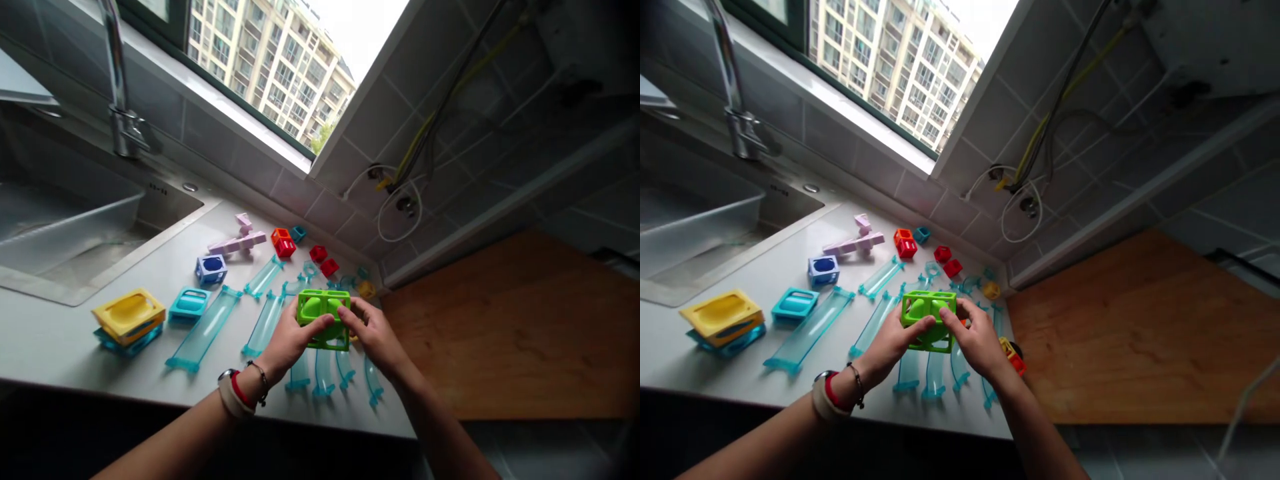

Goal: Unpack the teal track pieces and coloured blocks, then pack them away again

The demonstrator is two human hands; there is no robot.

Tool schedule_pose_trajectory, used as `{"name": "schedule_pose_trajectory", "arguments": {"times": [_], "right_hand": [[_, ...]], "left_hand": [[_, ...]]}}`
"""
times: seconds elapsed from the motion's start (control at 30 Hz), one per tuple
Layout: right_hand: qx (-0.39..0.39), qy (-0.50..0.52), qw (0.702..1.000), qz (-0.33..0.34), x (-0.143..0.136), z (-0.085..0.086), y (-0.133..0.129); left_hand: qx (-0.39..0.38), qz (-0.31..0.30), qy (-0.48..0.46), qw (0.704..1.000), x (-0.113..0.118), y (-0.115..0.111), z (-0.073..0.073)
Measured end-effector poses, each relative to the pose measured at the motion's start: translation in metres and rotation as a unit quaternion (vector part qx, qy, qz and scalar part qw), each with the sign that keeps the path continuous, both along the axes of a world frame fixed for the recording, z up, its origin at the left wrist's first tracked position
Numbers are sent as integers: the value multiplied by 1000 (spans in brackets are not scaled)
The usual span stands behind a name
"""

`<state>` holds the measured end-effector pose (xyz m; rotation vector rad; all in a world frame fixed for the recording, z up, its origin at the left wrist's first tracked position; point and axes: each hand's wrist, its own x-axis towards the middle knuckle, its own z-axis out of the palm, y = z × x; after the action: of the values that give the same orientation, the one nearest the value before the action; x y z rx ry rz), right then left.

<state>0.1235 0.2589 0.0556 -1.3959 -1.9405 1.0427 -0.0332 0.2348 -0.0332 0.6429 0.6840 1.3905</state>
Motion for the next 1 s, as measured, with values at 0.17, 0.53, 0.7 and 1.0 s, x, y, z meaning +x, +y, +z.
{"name": "schedule_pose_trajectory", "arguments": {"times": [0.17,0.53,0.7,1.0], "right_hand": [[-53,98,994,-25,23,-7,5],[158,-51,941,-296,126,-13,151],[120,-152,930,-313,127,-37,171],[102,-180,970,-127,69,-21,126]], "left_hand": [[5,-20,25,999,15,5,1],[-95,-47,46,993,24,16,-1],[-77,-68,56,993,23,20,-9],[-10,-33,134,990,22,22,-18]]}}
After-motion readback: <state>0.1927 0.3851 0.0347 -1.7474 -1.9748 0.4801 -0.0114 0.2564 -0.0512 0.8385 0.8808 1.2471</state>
